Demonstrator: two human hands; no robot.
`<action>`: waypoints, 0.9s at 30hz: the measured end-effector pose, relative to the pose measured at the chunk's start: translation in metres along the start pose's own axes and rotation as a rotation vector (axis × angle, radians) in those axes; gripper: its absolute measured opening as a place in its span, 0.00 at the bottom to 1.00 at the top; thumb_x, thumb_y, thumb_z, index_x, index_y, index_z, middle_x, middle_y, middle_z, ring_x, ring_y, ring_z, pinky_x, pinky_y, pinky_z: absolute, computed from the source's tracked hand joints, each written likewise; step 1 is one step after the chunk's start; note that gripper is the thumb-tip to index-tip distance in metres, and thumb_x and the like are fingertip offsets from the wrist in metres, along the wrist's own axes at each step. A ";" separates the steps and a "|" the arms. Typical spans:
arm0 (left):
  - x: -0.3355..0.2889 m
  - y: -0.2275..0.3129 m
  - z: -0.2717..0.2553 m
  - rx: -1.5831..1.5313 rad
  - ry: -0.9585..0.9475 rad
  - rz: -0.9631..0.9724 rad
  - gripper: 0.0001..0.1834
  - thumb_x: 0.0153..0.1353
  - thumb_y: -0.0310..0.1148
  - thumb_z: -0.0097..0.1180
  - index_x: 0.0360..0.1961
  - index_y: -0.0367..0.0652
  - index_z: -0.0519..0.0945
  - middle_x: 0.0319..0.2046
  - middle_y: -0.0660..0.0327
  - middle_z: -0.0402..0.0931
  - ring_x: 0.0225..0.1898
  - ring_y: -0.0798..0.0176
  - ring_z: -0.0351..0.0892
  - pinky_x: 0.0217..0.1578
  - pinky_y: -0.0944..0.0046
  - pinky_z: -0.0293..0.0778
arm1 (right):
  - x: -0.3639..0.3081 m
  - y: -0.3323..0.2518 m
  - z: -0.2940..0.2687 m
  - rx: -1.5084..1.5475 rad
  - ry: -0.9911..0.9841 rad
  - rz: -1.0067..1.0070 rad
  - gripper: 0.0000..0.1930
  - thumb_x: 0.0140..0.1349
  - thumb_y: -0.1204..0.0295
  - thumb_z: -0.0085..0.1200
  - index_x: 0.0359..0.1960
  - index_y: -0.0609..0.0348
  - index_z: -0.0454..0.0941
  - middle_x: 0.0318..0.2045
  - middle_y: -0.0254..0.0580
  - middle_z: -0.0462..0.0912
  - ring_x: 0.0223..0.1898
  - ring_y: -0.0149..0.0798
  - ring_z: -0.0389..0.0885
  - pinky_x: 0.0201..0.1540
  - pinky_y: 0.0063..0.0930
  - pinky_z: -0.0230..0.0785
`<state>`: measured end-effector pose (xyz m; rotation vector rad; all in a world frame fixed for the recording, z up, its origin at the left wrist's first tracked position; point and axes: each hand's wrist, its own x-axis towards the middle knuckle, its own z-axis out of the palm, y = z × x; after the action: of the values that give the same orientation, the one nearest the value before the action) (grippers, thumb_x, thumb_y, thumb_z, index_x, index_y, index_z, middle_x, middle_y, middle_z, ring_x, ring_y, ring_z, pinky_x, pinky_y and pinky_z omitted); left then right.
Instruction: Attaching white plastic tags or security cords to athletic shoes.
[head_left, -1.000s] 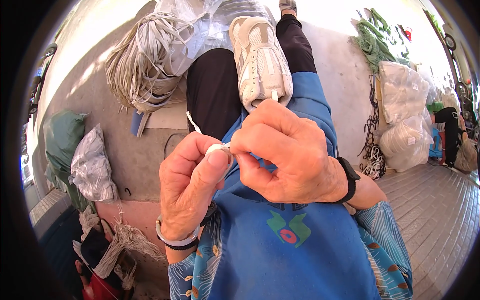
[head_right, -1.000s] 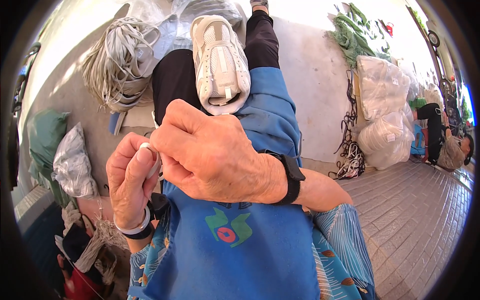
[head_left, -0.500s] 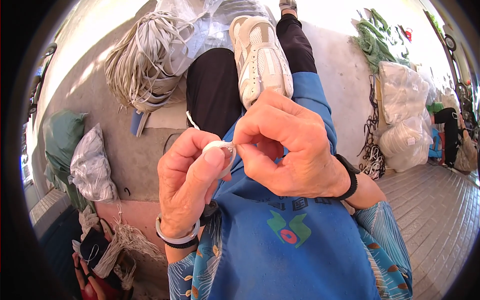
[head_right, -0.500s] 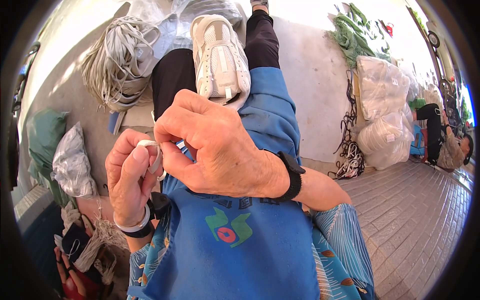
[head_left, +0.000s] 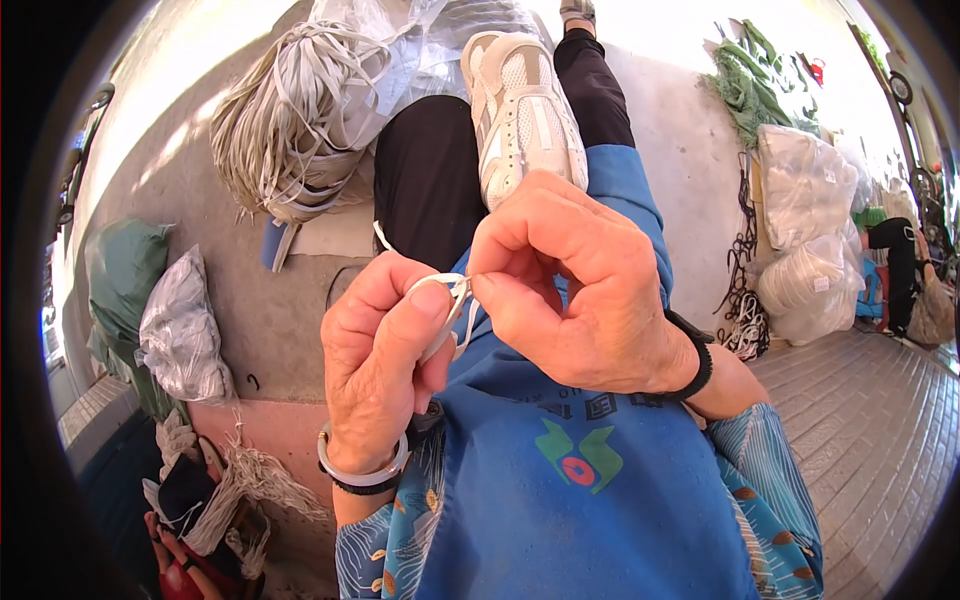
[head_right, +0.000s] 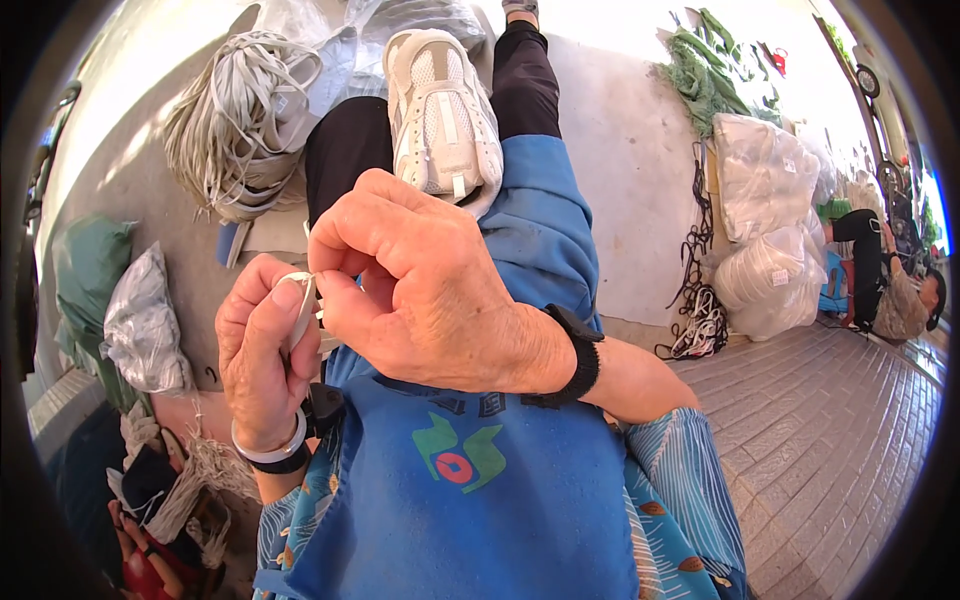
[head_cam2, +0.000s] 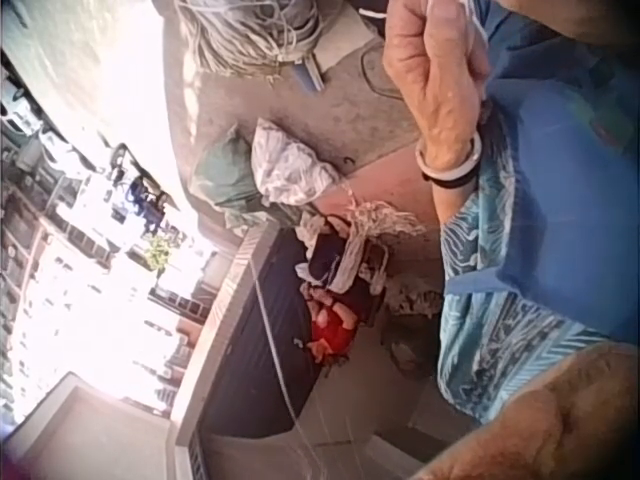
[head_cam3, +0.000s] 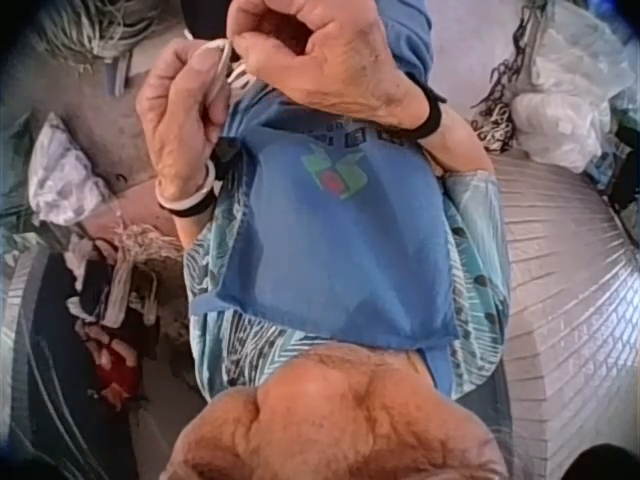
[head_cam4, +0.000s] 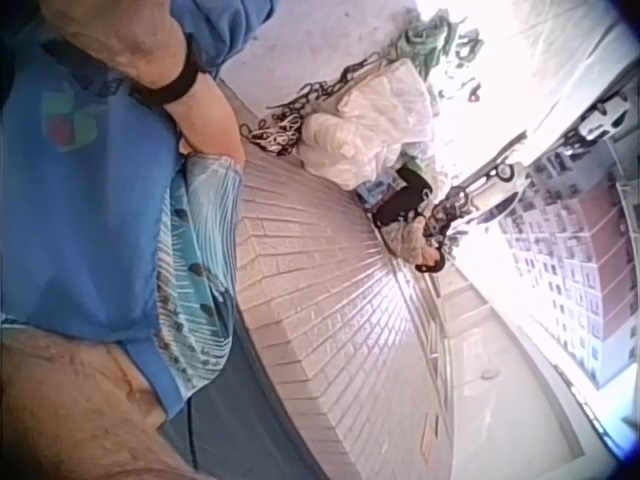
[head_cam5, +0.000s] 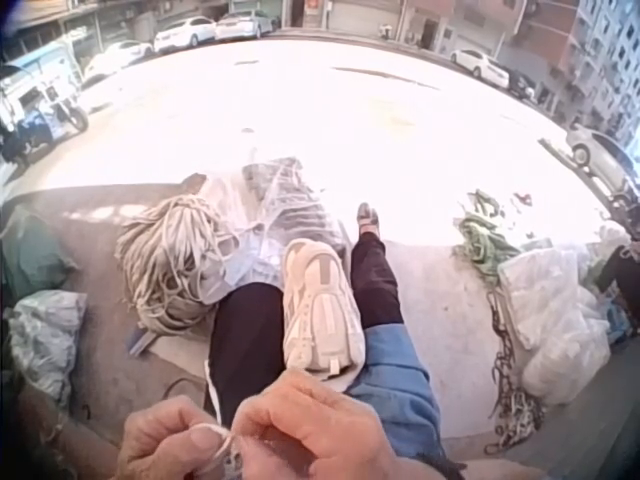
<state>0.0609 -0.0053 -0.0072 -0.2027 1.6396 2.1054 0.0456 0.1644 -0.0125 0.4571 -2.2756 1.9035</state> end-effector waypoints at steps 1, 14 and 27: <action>0.000 0.002 0.001 -0.001 0.000 0.000 0.11 0.64 0.37 0.50 0.33 0.39 0.71 0.14 0.68 0.68 0.11 0.81 0.55 0.11 0.79 0.49 | 0.000 0.000 -0.001 0.001 -0.021 0.017 0.06 0.44 0.86 0.53 0.24 0.62 0.74 0.23 0.33 0.71 0.16 0.20 0.64 0.17 0.15 0.54; -0.006 -0.002 0.010 0.159 0.091 0.230 0.14 0.54 0.21 0.60 0.41 0.34 0.71 0.30 0.64 0.72 0.28 0.79 0.69 0.26 0.80 0.63 | -0.001 -0.001 -0.001 -0.038 -0.038 0.004 0.06 0.44 0.85 0.53 0.24 0.61 0.74 0.22 0.32 0.70 0.16 0.21 0.64 0.17 0.16 0.55; -0.002 -0.009 0.008 0.302 0.152 0.301 0.05 0.55 0.21 0.57 0.32 0.36 0.74 0.26 0.71 0.71 0.21 0.83 0.60 0.20 0.81 0.55 | -0.005 0.001 0.005 -0.180 -0.005 -0.143 0.08 0.43 0.86 0.54 0.24 0.60 0.74 0.22 0.35 0.70 0.15 0.22 0.64 0.16 0.16 0.55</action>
<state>0.0684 0.0033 -0.0119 -0.0177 2.1701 2.0547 0.0505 0.1604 -0.0157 0.5831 -2.3209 1.6166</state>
